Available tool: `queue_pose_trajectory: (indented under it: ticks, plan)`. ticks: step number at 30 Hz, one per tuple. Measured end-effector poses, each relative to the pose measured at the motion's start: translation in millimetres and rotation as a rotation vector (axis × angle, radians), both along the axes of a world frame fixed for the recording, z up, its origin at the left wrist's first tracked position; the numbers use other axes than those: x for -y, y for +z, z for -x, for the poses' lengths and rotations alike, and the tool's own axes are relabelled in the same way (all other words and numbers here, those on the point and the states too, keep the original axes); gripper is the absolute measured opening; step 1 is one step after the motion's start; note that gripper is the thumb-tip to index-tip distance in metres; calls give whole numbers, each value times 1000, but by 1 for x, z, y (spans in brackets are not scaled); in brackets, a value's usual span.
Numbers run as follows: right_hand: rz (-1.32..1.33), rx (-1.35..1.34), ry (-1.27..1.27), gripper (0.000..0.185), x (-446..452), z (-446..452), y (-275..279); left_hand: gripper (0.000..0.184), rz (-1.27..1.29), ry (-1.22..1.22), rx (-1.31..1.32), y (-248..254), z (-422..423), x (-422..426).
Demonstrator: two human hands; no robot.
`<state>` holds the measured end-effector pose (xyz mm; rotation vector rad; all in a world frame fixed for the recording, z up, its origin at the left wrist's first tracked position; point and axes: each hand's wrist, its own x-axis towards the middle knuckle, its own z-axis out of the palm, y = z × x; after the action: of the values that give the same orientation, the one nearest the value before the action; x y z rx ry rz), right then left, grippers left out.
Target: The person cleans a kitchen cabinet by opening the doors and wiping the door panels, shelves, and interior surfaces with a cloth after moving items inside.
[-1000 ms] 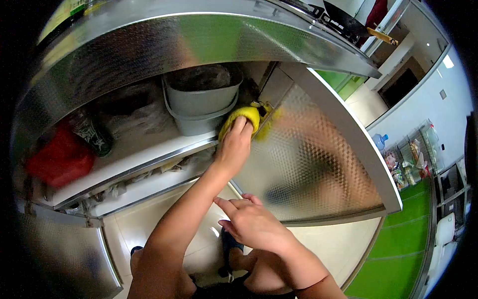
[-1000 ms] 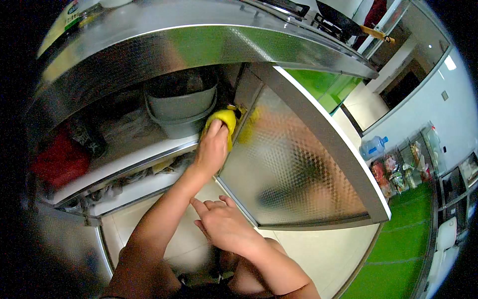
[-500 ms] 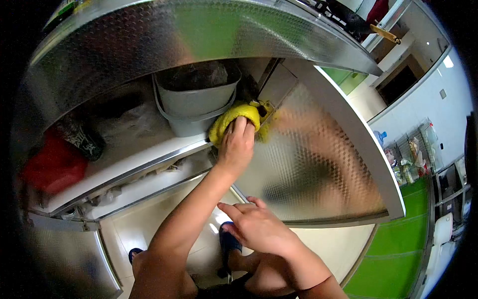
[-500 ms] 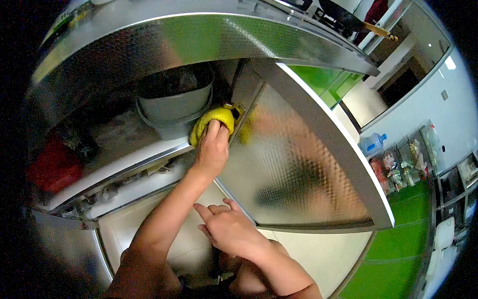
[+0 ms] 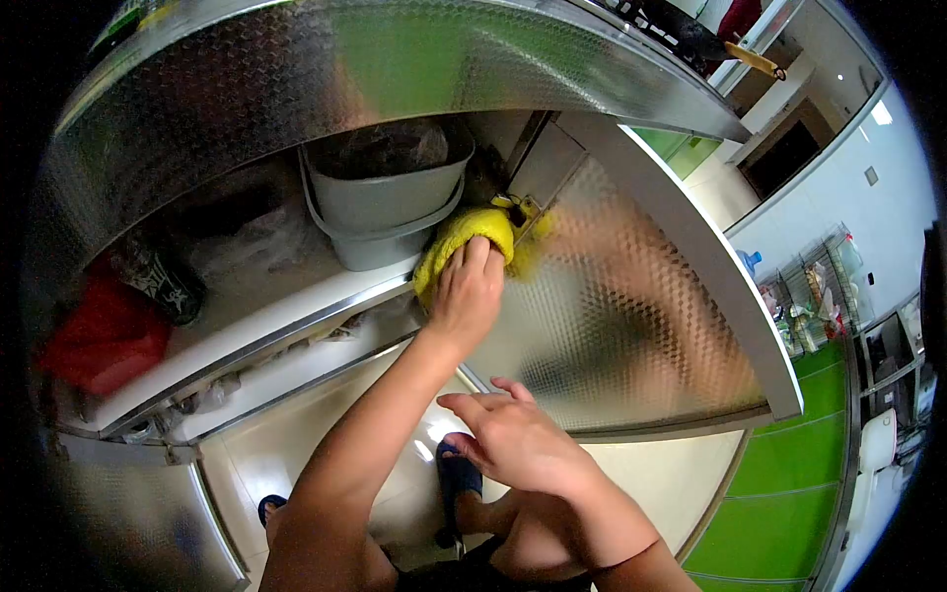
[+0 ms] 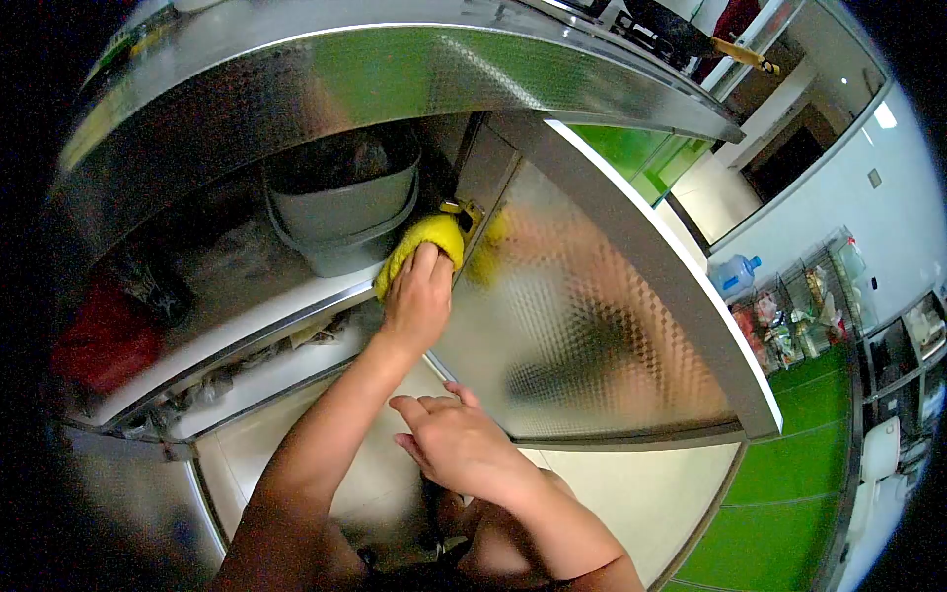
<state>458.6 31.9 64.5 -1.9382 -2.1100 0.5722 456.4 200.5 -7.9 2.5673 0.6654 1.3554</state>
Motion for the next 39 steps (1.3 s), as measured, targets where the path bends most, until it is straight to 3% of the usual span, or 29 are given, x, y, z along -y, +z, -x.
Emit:
queue_pose_trajectory:
  ticks: [8, 13, 17, 19, 23, 24, 31, 35, 39]
  plan:
    - [56, 84, -7, 34, -7, -2, -6, 7, 27, 32, -94, -63, 0, -5]
    - [35, 65, -19, 34, -7, -1, -11, 9, 38, 48, -126, -77, 1, 2]
    - [121, 141, 11, 35, -13, 5, -14, 12, 127, 7, -247, -111, 8, 14]
    - [156, 146, 3, 36, -14, 5, -16, 15, 422, -10, -444, -121, 10, 18]
    - [108, 119, 1, 36, -11, 1, -13, 17, 241, 63, -204, -155, -3, 21]
    - [110, 111, 5, 35, -9, -1, -11, 17, 464, 12, -169, -140, -3, 24]
    - [71, 56, -28, 35, 1, -25, -6, 15, 316, 19, 137, -88, -15, 12]
    - [60, 39, -37, 35, 4, -34, -1, 14, 206, 66, 59, -102, -14, 9]
    - [52, 42, 3, 34, -2, -31, -6, 14, 272, 67, -115, -123, -5, 15]
